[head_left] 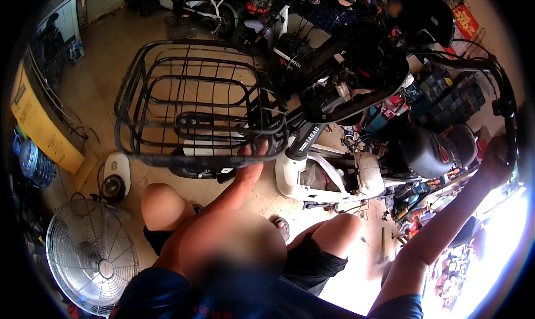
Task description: The person sits on the floor in a workshop and uses a wrench to loosen bolts on the front basket of a white scooter. They remove the basket and the front headlight cover, then use a power drill to remove a screw from the cover. Finally, they reconnect the wiring and reattach the headlight cover to the scooter's front fork.
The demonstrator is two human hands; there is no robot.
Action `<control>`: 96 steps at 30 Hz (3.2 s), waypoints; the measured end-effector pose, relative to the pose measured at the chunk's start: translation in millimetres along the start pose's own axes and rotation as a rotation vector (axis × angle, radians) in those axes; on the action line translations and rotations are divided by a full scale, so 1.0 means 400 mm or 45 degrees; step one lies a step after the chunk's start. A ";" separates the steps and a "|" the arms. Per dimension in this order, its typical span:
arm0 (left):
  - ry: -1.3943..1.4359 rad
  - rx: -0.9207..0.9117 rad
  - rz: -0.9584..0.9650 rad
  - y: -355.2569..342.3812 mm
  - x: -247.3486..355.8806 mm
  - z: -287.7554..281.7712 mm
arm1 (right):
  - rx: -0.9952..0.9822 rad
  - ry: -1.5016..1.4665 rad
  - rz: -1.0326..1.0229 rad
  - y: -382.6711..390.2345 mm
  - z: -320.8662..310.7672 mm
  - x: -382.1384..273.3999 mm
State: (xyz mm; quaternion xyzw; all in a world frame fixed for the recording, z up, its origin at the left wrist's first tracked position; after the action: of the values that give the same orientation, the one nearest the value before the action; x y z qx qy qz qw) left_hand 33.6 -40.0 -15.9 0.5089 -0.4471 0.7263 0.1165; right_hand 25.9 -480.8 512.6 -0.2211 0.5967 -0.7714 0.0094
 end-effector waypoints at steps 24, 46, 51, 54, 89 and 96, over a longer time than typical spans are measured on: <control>0.876 0.020 -0.592 -0.007 -0.020 0.008 | -0.056 0.496 -0.262 -0.008 -0.059 -0.017; 0.469 0.018 -0.593 -0.019 0.058 -0.056 | -1.017 -3.046 0.631 0.407 -0.407 -0.380; 0.559 0.105 -0.572 0.015 -0.042 -0.128 | -1.394 -3.259 0.433 0.530 -0.589 -0.491; 0.972 0.217 -0.945 0.027 0.000 -0.155 | -1.629 -3.166 0.172 0.637 -0.613 -0.569; 1.308 0.625 -0.618 -0.291 0.159 -0.619 | -2.113 -3.230 0.261 0.706 -0.624 -0.581; 1.124 0.560 -0.666 -0.327 0.125 -0.642 | -2.123 -3.201 0.252 0.723 -0.591 -0.563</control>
State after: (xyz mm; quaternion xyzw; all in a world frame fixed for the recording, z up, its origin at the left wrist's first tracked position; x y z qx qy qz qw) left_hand -70.7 218.1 74.4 0.2626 -0.0525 0.8937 0.3601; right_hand 73.5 -284.6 126.1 -0.6195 0.4665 0.4672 0.4245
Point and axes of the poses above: each hand's wrist, its own y-axis away from the middle knuckle, its own z-axis out of the palm, x = y × z, the point moved 8 cm from there along -y, towards the middle knuckle, and after that the axes turned 15 degrees about y, right-handed, at the moved point
